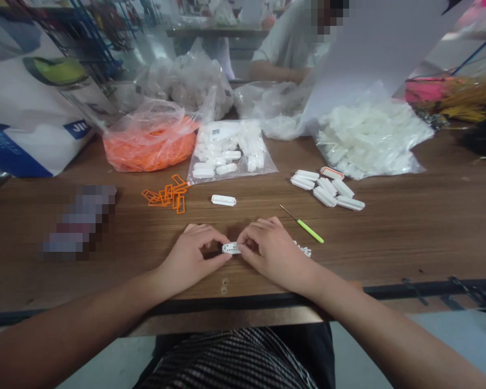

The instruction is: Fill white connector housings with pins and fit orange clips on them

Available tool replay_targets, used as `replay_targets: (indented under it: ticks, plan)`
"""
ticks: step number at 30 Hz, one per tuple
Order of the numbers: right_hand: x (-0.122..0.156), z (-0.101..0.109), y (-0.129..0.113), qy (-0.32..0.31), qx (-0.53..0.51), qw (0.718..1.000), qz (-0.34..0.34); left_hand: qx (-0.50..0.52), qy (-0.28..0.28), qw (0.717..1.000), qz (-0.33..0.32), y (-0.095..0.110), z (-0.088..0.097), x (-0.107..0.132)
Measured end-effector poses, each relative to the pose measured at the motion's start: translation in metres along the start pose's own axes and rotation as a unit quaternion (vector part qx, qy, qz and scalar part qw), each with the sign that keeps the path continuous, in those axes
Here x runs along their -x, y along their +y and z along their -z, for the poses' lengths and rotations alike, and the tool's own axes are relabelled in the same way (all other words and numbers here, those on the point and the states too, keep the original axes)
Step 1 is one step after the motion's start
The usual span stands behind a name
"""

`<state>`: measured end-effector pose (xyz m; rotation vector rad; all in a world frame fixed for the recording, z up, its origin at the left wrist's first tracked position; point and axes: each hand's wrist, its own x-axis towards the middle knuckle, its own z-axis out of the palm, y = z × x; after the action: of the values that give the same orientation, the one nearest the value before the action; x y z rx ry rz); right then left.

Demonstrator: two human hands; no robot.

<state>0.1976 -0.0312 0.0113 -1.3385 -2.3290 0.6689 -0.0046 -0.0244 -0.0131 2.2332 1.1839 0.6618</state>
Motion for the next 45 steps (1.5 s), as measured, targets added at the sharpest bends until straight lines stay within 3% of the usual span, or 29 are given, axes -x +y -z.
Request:
replay_targets:
  ticks: [14, 27, 30, 35, 39, 45]
  plan:
    - [0.001, -0.01, -0.003, 0.069, 0.121, 0.988, 0.069, 0.002, 0.005, 1.0, -0.004, 0.001, 0.0, 0.0]
    - [0.013, -0.003, -0.007, 0.049, 0.155, 0.98, 0.111, 0.001, 0.003, 1.0, 0.003, 0.001, 0.0, 0.0]
    - [0.019, 0.004, -0.003, 0.037, 0.112, 0.988, 0.096, 0.004, 0.006, 1.0, 0.004, 0.001, 0.0, 0.0]
    - [0.021, 0.027, 0.024, 0.116, 0.079, 0.99, 0.005, 0.004, 0.002, 1.0, 0.004, 0.001, 0.001, -0.001]
    - [0.015, 0.039, 0.045, 0.026, 0.104, 0.992, -0.059, 0.001, -0.006, 1.0, 0.005, 0.0, 0.001, -0.001]
    - [0.005, 0.038, 0.047, -0.055, 0.084, 0.993, -0.058, -0.002, 0.001, 1.0, 0.001, -0.001, 0.001, -0.001]
